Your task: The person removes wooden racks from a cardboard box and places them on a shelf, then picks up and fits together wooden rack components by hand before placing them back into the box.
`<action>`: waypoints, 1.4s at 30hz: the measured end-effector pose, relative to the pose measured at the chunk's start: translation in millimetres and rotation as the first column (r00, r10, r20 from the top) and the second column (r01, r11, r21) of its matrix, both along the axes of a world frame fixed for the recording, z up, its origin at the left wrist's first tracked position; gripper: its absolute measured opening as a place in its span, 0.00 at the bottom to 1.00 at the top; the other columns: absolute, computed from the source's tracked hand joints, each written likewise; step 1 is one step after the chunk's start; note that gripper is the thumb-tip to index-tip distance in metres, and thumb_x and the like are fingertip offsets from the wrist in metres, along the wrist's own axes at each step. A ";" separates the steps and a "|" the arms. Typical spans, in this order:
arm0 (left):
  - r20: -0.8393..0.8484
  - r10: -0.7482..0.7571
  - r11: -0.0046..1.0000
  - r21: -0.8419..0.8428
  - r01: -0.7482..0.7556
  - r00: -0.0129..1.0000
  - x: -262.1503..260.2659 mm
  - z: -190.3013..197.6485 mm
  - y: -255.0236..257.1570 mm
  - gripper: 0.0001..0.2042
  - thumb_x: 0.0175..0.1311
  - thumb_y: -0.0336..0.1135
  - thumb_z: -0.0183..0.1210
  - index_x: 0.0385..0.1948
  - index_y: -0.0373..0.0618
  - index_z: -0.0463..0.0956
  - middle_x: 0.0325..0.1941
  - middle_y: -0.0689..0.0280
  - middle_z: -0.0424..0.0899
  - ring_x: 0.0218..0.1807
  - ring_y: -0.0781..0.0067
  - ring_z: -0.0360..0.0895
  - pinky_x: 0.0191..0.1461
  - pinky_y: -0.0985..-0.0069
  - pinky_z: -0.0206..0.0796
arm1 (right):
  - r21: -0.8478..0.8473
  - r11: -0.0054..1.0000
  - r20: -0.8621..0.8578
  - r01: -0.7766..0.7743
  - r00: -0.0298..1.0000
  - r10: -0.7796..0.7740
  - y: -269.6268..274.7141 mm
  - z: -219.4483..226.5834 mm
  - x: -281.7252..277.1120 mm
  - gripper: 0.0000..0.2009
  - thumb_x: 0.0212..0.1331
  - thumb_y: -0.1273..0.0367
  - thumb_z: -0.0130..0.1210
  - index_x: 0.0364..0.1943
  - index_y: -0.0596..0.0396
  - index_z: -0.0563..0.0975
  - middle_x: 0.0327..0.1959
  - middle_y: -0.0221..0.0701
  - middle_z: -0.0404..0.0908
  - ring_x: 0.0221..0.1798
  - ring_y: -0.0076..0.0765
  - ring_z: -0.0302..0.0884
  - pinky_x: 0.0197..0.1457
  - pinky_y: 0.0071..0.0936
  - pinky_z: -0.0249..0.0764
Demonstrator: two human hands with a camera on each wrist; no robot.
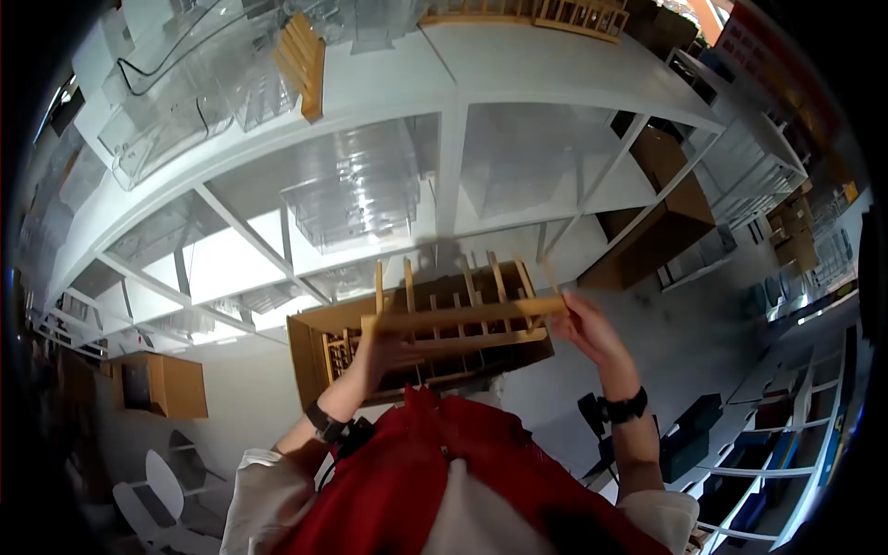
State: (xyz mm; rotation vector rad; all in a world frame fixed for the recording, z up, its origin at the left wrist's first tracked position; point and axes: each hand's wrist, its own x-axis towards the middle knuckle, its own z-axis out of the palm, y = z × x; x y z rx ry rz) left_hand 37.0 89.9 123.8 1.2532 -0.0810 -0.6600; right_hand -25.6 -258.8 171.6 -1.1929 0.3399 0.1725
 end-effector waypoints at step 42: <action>0.824 -0.161 0.045 0.555 -0.831 0.542 -52.6 43.8 -104.3 0.10 0.55 0.28 0.56 0.39 0.42 0.75 0.27 0.63 0.80 0.28 0.64 0.77 0.32 0.71 0.67 | -0.753 0.545 0.218 -0.369 0.642 0.735 98.3 -40.5 88.9 0.21 0.62 0.64 0.46 0.55 0.60 0.57 0.38 0.53 0.73 0.43 0.61 0.72 0.45 0.44 0.68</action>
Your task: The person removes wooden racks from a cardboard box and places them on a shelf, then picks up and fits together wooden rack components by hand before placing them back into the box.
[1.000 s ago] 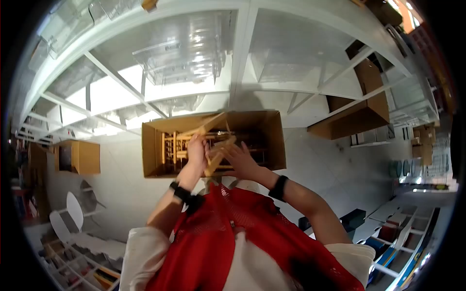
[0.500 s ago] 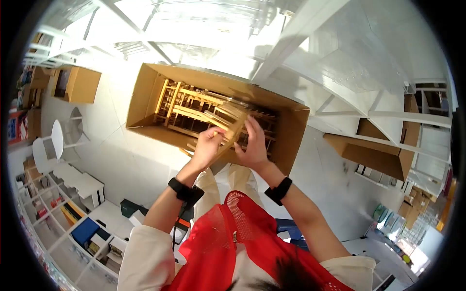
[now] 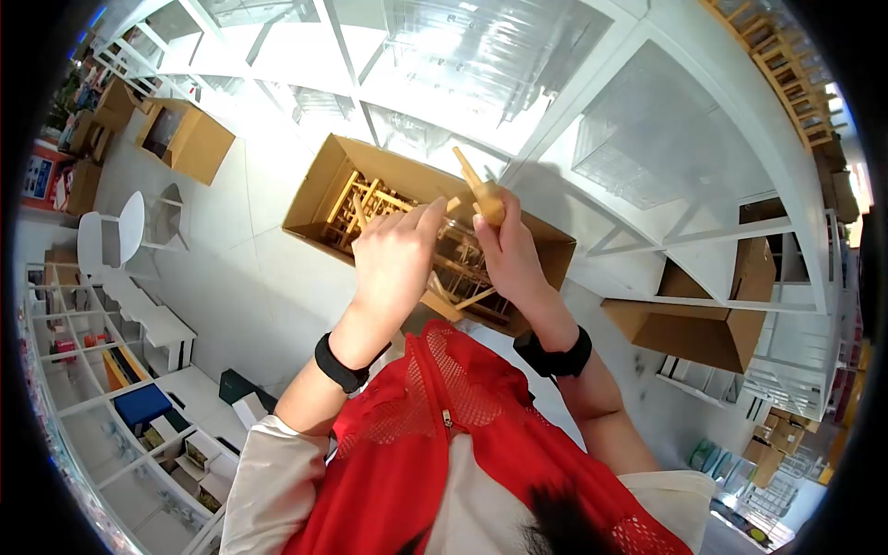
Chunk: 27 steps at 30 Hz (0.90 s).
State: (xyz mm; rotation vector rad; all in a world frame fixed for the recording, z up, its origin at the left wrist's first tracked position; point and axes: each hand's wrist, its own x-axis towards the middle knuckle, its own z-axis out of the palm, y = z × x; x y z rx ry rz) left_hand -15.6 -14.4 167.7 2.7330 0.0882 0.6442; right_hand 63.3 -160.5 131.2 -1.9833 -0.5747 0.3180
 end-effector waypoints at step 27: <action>0.272 -0.367 0.930 0.108 0.351 0.889 -24.1 40.3 85.1 0.13 0.48 0.23 0.57 0.38 0.44 0.77 0.28 0.67 0.80 0.27 0.69 0.74 0.32 0.73 0.56 | 0.206 0.968 -0.165 0.145 0.980 -0.111 69.7 62.8 -57.7 0.15 0.68 0.60 0.39 0.47 0.57 0.68 0.17 0.27 0.68 0.18 0.23 0.66 0.24 0.23 0.65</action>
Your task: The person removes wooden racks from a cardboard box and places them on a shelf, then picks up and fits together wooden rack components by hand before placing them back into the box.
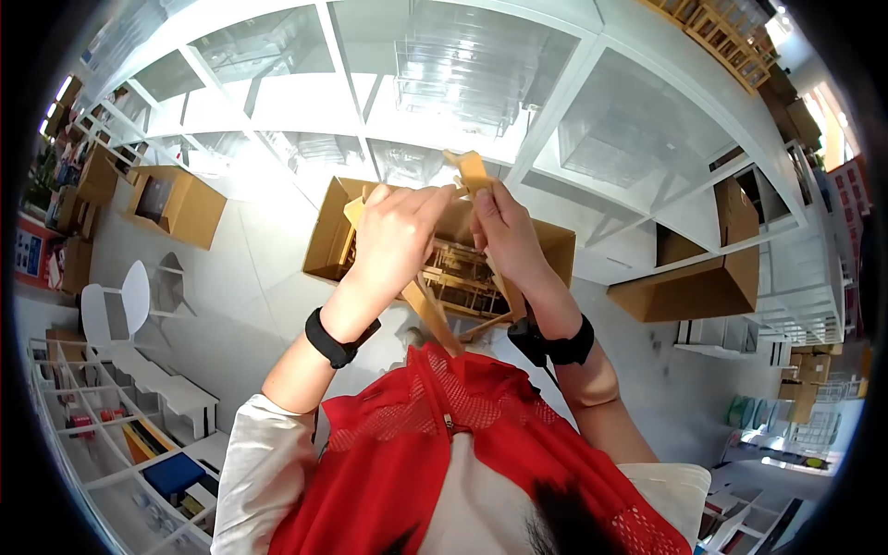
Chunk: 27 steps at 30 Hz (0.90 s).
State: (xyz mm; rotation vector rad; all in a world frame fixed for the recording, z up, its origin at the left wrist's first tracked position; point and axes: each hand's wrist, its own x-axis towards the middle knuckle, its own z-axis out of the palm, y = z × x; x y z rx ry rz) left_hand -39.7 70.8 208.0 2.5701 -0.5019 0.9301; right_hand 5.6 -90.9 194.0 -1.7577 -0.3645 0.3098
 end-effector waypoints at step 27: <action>-0.190 -0.060 0.947 -0.321 -0.004 0.980 12.3 -50.1 23.1 0.09 0.56 0.22 0.51 0.39 0.37 0.74 0.29 0.55 0.79 0.32 0.55 0.77 0.35 0.67 0.66 | -0.117 0.961 0.271 0.251 0.939 -0.212 53.3 -38.2 -11.3 0.13 0.64 0.65 0.45 0.43 0.62 0.66 0.28 0.52 0.75 0.33 0.61 0.73 0.33 0.44 0.68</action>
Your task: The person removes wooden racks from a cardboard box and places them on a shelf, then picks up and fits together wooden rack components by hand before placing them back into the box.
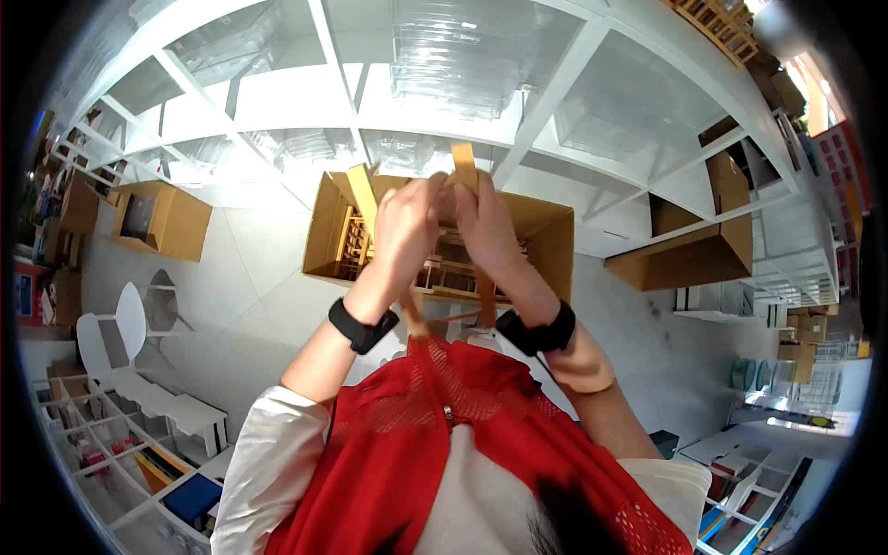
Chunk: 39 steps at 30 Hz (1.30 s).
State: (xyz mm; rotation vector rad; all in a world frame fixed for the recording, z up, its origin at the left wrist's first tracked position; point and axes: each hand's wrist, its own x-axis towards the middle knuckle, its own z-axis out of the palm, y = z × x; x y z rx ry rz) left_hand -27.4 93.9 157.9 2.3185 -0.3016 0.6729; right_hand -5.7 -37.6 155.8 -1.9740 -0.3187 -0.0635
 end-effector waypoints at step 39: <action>0.187 0.078 0.997 0.001 -0.079 0.979 11.1 26.0 -3.4 0.07 0.51 0.24 0.59 0.33 0.42 0.79 0.29 0.65 0.80 0.28 0.63 0.75 0.34 0.73 0.62 | 0.387 0.886 -0.311 -0.254 0.869 0.385 -25.8 18.2 36.6 0.14 0.70 0.60 0.34 0.42 0.56 0.67 0.21 0.25 0.66 0.20 0.18 0.62 0.24 0.18 0.62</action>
